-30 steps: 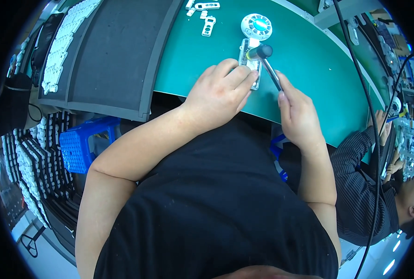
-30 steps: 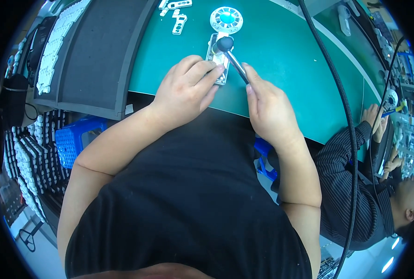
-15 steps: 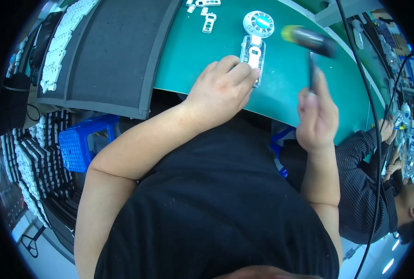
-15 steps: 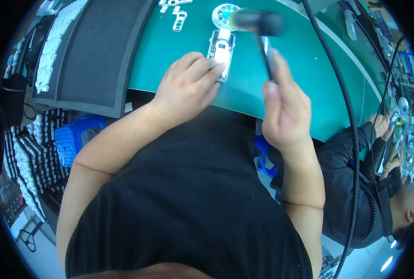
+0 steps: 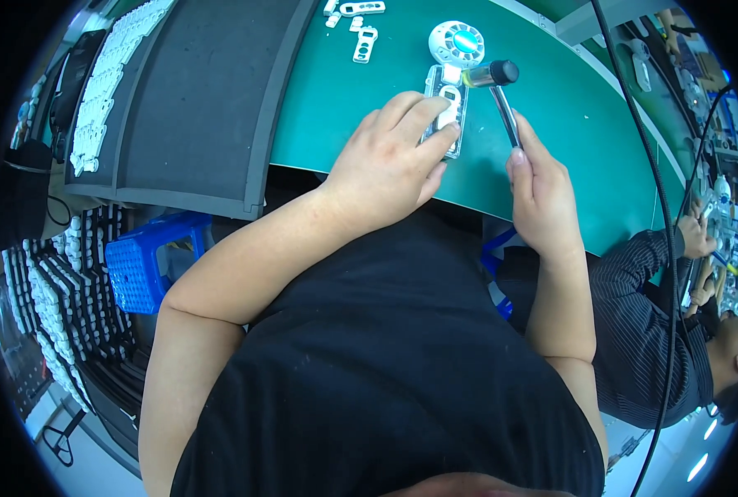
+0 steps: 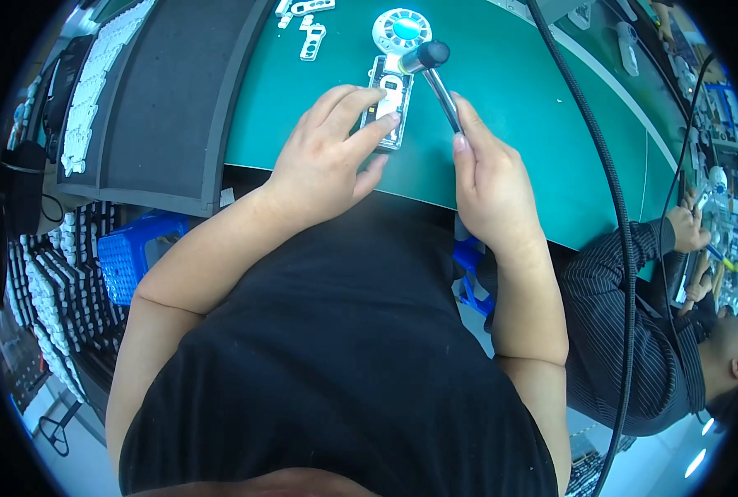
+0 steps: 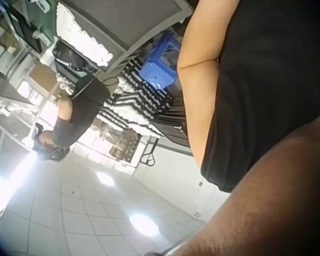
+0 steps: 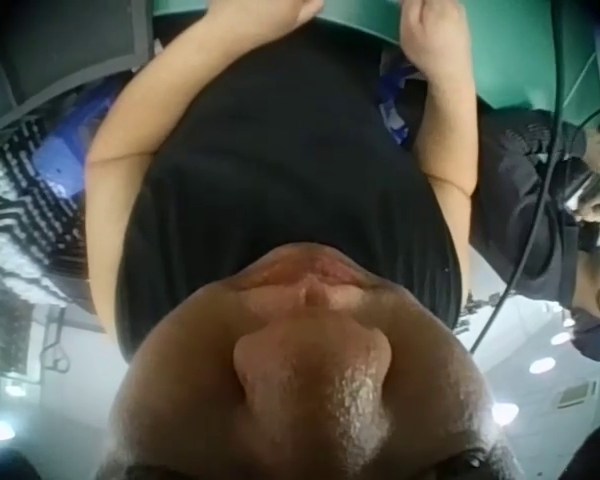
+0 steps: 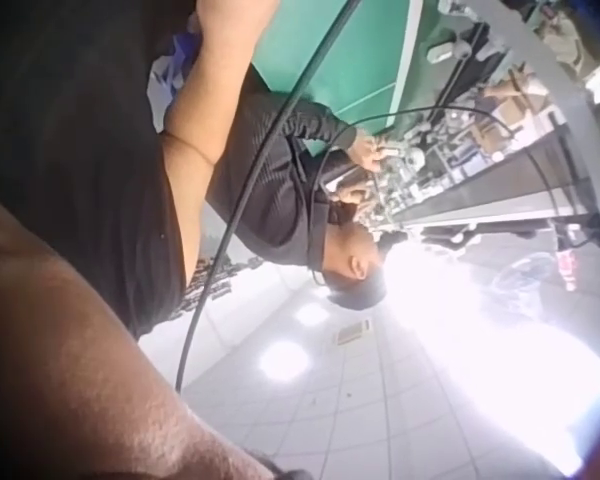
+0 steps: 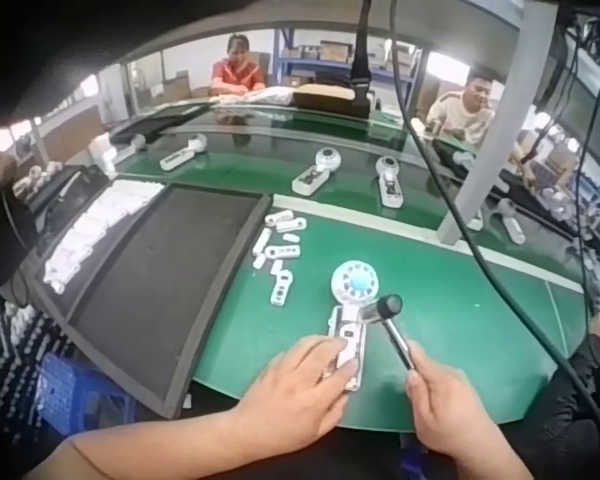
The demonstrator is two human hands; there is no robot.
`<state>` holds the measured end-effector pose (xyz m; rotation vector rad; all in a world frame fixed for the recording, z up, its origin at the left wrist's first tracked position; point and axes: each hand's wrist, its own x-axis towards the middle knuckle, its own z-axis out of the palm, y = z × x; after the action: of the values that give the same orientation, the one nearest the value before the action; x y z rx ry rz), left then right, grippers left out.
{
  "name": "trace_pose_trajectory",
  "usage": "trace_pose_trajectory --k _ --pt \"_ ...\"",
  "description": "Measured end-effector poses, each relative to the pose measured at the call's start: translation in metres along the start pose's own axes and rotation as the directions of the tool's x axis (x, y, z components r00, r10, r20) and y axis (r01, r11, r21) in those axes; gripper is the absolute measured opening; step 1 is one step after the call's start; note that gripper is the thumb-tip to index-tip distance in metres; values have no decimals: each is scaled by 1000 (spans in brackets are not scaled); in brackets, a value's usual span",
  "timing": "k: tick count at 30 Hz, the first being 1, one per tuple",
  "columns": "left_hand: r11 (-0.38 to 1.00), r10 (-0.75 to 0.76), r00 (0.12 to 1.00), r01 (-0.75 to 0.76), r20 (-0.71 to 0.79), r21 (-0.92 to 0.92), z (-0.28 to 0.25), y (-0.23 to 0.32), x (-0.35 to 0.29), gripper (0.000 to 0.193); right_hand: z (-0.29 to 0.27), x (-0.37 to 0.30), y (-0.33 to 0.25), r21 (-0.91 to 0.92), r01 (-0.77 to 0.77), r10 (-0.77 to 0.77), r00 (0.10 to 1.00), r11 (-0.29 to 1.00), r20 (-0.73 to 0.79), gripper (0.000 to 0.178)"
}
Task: Assemble electronic device components by fitting plastic parts and tapping them into place with a small hammer.
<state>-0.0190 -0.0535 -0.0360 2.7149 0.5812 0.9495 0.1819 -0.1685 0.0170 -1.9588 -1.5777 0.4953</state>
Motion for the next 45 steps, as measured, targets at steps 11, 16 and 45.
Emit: trace_pose_trajectory --k 11,16,45 --pt "1000 -24 999 25 48 -19 4 -1 -1 48 3 17 -4 -103 84 -80 996 991 50 44" --pt "1000 -2 999 2 34 -14 4 -4 0 48 2 19 -7 -129 61 -49 994 990 93 45" --pt "997 -64 997 66 32 -41 2 -9 10 55 -7 17 37 539 -324 313 943 778 116 48"
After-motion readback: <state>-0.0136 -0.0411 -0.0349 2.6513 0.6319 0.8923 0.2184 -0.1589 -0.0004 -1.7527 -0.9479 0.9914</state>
